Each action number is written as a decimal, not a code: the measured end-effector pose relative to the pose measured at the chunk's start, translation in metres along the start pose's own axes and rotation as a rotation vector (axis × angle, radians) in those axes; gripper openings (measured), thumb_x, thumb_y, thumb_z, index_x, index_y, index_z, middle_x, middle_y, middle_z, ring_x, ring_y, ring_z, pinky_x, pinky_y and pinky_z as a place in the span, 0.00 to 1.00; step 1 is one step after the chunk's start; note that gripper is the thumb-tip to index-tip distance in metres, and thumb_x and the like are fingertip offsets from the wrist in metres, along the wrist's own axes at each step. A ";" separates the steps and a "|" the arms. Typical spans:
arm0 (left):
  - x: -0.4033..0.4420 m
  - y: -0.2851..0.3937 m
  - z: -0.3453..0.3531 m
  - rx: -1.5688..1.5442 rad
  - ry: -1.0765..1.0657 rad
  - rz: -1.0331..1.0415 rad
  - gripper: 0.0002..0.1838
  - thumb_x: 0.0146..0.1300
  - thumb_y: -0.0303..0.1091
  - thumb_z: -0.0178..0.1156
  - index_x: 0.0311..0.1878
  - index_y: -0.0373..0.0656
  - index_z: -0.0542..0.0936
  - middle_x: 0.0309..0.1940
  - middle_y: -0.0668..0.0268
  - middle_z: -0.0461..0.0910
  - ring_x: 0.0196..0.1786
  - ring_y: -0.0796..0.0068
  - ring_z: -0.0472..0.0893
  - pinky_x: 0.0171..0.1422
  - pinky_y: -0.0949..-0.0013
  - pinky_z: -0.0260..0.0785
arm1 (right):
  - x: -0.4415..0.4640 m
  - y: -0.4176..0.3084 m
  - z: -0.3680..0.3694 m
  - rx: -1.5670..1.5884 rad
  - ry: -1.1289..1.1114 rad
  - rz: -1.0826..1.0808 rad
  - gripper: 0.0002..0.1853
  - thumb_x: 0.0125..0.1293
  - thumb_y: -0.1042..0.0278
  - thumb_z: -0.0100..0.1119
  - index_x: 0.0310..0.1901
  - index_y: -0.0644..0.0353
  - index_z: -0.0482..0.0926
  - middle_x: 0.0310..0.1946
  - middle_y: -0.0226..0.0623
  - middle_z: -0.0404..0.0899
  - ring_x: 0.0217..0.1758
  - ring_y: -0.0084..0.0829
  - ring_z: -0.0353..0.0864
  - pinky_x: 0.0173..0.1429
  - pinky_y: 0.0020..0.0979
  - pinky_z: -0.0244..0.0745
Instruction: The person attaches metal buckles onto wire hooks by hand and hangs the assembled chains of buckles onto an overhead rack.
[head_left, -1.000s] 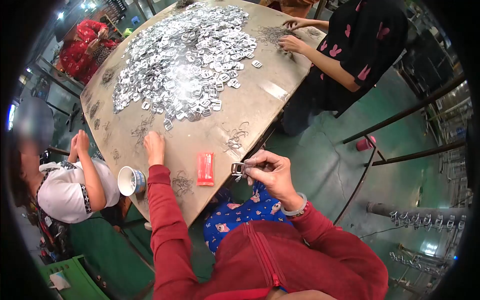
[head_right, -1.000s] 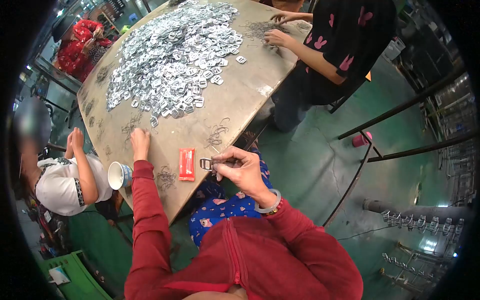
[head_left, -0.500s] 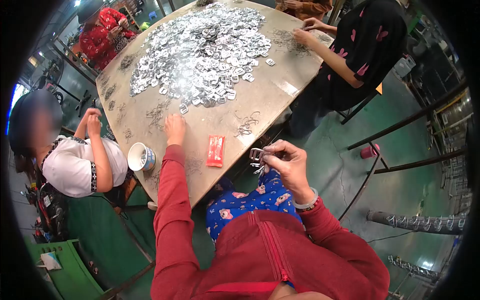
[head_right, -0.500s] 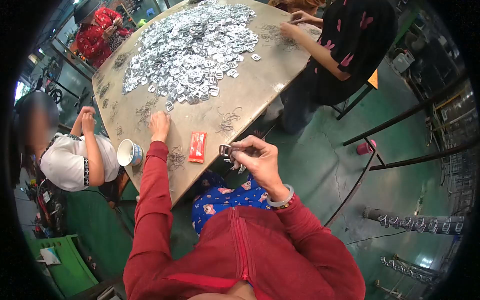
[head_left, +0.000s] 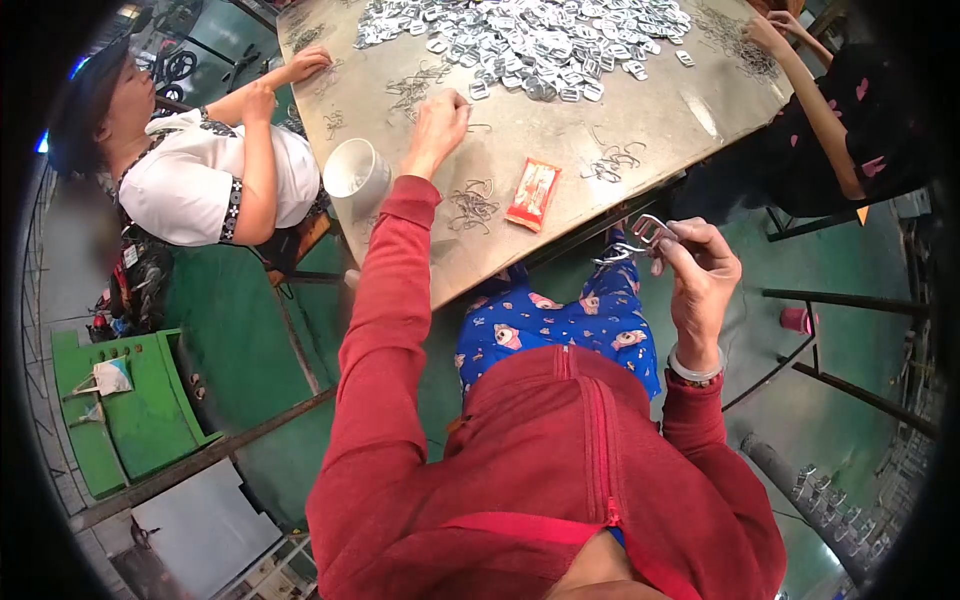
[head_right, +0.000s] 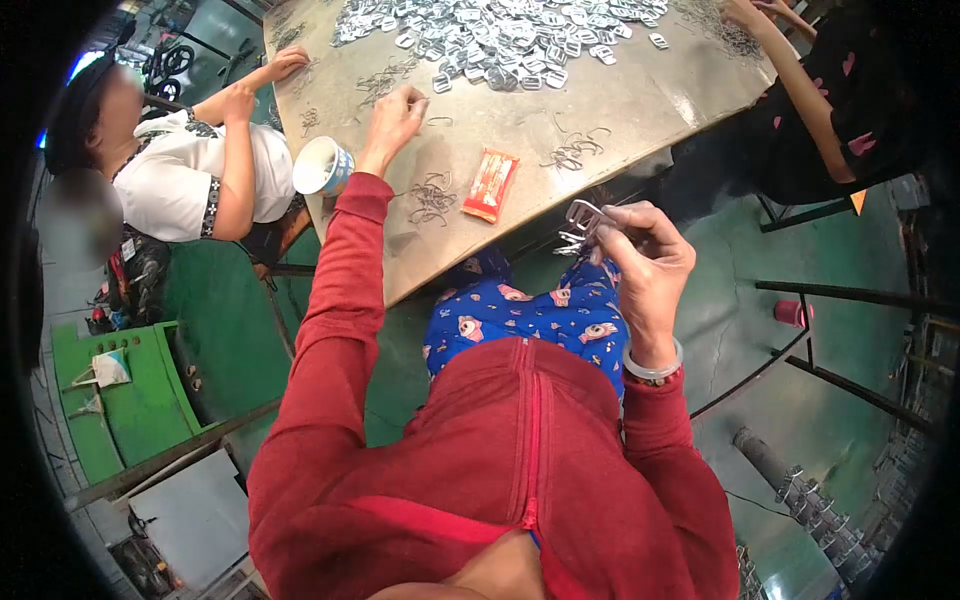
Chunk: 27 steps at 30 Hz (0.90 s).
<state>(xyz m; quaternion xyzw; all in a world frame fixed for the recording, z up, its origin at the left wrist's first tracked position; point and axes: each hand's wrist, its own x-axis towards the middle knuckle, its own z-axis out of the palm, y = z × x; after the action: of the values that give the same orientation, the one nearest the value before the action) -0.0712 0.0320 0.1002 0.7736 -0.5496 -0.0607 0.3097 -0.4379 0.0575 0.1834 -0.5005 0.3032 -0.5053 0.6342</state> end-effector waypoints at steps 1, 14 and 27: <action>0.001 0.006 -0.001 -0.080 -0.088 -0.092 0.10 0.57 0.35 0.59 0.34 0.36 0.80 0.30 0.55 0.81 0.32 0.61 0.81 0.39 0.62 0.72 | 0.000 0.002 -0.001 0.032 -0.011 -0.011 0.06 0.53 0.88 0.57 0.34 0.71 0.78 0.28 0.37 0.78 0.24 0.23 0.77 0.29 0.21 0.71; -0.015 -0.045 0.044 0.274 -0.003 0.167 0.14 0.60 0.36 0.57 0.45 0.38 0.76 0.48 0.46 0.75 0.49 0.48 0.74 0.54 0.52 0.67 | -0.005 -0.009 -0.008 -0.059 -0.018 0.034 0.04 0.54 0.85 0.58 0.31 0.67 0.79 0.28 0.35 0.79 0.25 0.22 0.78 0.31 0.22 0.74; 0.044 -0.032 0.017 0.434 -0.097 0.171 0.08 0.57 0.28 0.54 0.40 0.40 0.75 0.36 0.54 0.75 0.46 0.59 0.75 0.49 0.58 0.69 | -0.003 -0.008 -0.009 -0.191 0.014 0.048 0.07 0.54 0.81 0.59 0.36 0.66 0.81 0.28 0.27 0.79 0.28 0.15 0.75 0.33 0.18 0.71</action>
<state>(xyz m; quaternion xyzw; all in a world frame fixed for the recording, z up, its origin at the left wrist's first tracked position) -0.0352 -0.0072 0.0797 0.7689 -0.6273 0.0482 0.1133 -0.4493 0.0573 0.1875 -0.5478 0.3662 -0.4622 0.5934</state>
